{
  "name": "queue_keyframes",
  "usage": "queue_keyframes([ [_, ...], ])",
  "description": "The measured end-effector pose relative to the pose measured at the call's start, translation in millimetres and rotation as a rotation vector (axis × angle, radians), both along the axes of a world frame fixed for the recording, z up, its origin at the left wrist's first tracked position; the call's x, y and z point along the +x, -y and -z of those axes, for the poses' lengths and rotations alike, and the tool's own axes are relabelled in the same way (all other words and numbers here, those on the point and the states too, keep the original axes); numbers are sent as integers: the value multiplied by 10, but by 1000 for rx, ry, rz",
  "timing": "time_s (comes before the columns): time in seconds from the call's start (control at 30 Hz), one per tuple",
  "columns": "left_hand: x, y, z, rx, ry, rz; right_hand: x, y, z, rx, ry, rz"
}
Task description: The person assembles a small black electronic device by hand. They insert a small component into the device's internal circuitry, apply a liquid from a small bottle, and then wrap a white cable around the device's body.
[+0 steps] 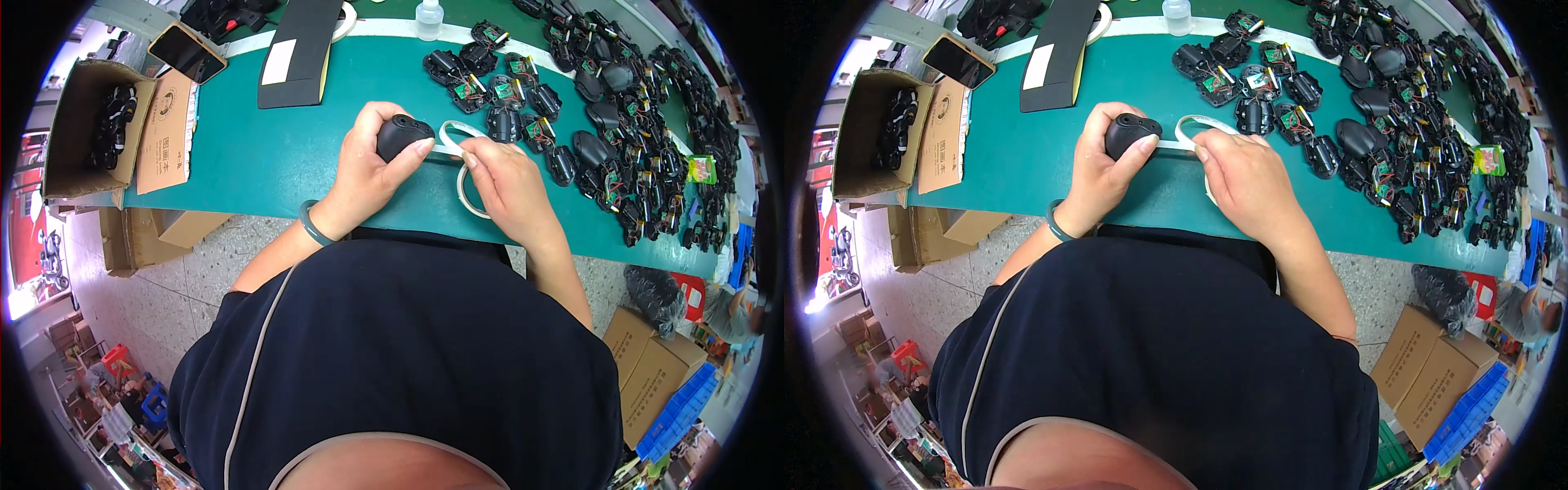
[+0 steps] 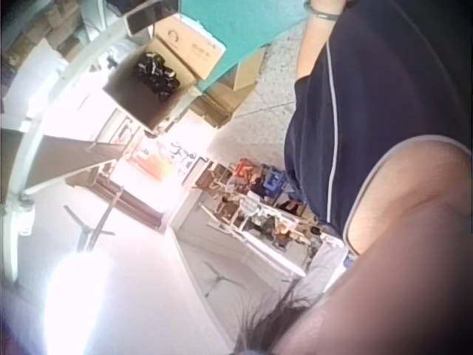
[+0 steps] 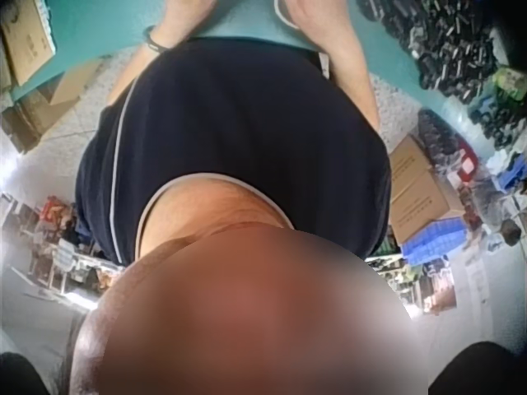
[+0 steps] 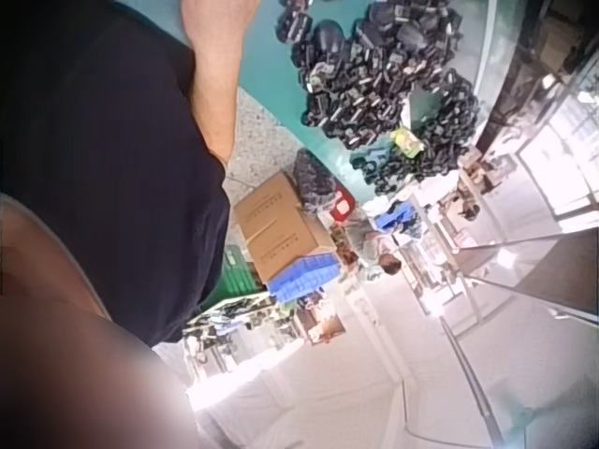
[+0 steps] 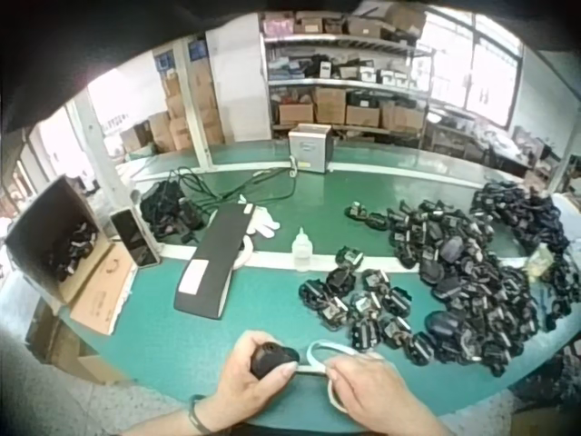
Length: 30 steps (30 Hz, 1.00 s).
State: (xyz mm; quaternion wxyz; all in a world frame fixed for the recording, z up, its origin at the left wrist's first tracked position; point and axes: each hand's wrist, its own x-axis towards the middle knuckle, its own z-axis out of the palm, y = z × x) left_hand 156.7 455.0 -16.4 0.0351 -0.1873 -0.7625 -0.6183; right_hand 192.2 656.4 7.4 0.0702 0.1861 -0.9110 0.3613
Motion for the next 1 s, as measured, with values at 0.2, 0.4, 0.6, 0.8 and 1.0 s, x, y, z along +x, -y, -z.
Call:
queue_keyframes([
  [0.2, 50, -22, -26, 68, -269, 205, 40, 65, 61, -45, -105, 99],
  [0.4, -25, 58, -137, 259, -240, 373, 53, -236, -94, -974, 5, 266],
  [0.6, 17, -41, -108, 499, -4, 265, 22, 96, -36, -1248, 205, -186],
  [0.8, 25, -35, -64, 529, 117, 291, -17, 263, -83, -1274, 279, -20],
  [1.0, 69, -100, -103, 794, 377, 551, -63, 333, 8, -1385, 246, -137],
])
